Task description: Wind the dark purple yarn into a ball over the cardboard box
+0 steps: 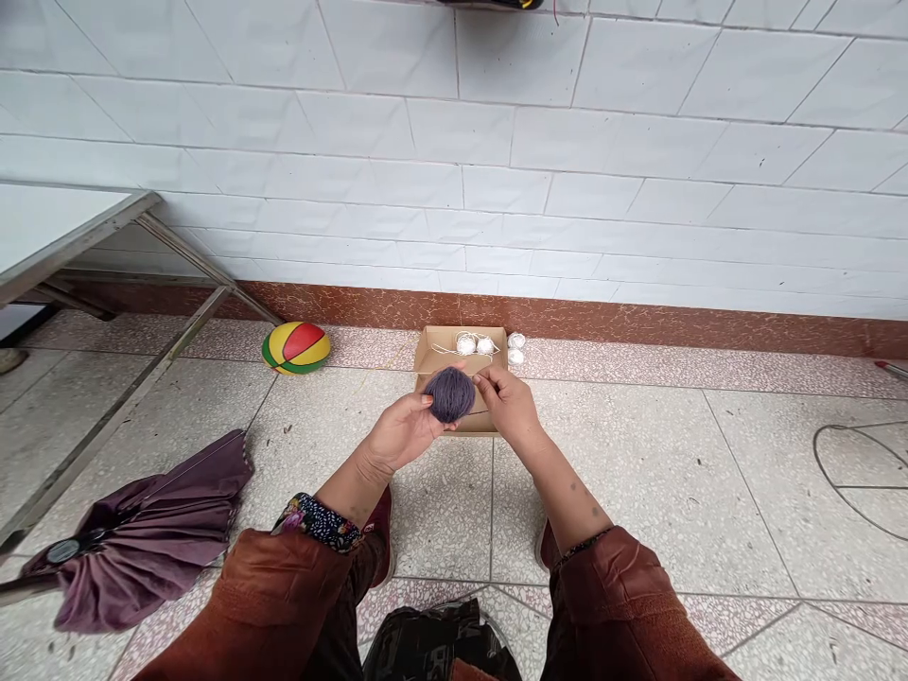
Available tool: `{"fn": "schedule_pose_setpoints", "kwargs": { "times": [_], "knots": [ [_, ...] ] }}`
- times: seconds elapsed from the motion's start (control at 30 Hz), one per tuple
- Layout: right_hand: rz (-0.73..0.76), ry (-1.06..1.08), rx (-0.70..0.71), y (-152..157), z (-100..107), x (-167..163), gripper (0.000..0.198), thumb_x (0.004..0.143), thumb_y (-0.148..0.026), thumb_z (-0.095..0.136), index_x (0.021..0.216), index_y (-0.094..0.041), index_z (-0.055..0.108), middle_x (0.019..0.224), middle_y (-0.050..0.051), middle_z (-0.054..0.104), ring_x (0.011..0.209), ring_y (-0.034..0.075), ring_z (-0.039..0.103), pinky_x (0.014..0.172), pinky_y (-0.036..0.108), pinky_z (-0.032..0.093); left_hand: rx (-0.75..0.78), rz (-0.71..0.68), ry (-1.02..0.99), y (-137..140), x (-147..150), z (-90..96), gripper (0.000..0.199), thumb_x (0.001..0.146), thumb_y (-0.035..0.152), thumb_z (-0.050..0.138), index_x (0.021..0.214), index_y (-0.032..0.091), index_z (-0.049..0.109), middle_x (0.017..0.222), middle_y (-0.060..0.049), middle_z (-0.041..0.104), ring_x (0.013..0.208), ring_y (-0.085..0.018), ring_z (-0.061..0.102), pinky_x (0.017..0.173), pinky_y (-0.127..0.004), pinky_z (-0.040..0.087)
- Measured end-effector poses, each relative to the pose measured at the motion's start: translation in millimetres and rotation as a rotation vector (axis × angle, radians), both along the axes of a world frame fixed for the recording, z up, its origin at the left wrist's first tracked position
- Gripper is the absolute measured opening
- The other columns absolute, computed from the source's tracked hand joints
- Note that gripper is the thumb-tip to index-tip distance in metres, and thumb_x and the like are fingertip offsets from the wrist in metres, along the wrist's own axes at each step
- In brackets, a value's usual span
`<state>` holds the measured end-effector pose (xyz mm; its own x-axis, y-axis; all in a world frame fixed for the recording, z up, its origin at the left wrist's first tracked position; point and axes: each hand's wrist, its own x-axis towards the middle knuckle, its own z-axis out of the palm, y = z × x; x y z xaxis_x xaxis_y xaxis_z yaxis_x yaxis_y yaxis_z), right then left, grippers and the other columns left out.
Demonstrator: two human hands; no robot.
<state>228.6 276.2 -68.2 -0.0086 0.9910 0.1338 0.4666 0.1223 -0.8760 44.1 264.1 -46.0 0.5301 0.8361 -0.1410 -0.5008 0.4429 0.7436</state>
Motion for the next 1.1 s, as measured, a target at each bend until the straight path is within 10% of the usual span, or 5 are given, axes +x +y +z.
{"fn": "schedule_pose_setpoints", "kwargs": {
  "times": [0.37, 0.6, 0.87, 1.1],
  "knots": [
    [0.408, -0.144, 0.041, -14, -4, -14, 0.017, 0.096, -0.027, 0.055, 0.086, -0.021, 0.066, 0.083, 0.002, 0.068, 0.076, 0.017, 0.062, 0.072, 0.028, 0.045, 0.122, 0.405, 0.423, 13, -2, -8.0, 0.042, 0.068, 0.025, 0.074, 0.109, 0.021, 0.064, 0.103, -0.003, 0.067, 0.101, -0.019, 0.06, 0.095, -0.033, 0.044],
    [0.328, 0.121, 0.1, -16, 22, -4, 0.02, 0.097, -0.035, 0.057, 0.088, -0.022, 0.068, 0.083, 0.002, 0.069, 0.078, 0.017, 0.061, 0.074, 0.029, 0.047, 0.232, 0.303, 0.69, 14, -4, -12.5, 0.071, 0.065, 0.023, 0.077, 0.132, 0.022, 0.053, 0.117, -0.008, 0.062, 0.097, -0.02, 0.061, 0.089, -0.036, 0.048],
    [0.011, 0.075, 0.156, 1, 4, 0, 0.022, 0.092, -0.038, 0.058, 0.08, -0.022, 0.066, 0.08, 0.003, 0.067, 0.077, 0.019, 0.06, 0.076, 0.031, 0.047, 0.145, -0.062, 0.28, 1, -3, -6.6, 0.071, 0.068, 0.019, 0.074, 0.136, 0.027, 0.056, 0.127, -0.007, 0.061, 0.109, -0.023, 0.06, 0.092, -0.037, 0.048],
    [0.136, -0.071, 0.044, -2, -16, -8, 0.018, 0.094, -0.026, 0.05, 0.086, -0.021, 0.065, 0.08, 0.003, 0.066, 0.078, 0.019, 0.061, 0.072, 0.029, 0.046, 0.047, 0.146, 0.15, 11, -3, -5.4, 0.049, 0.07, 0.022, 0.074, 0.118, 0.018, 0.064, 0.121, -0.01, 0.066, 0.111, -0.024, 0.062, 0.094, -0.037, 0.049]
  ]
}}
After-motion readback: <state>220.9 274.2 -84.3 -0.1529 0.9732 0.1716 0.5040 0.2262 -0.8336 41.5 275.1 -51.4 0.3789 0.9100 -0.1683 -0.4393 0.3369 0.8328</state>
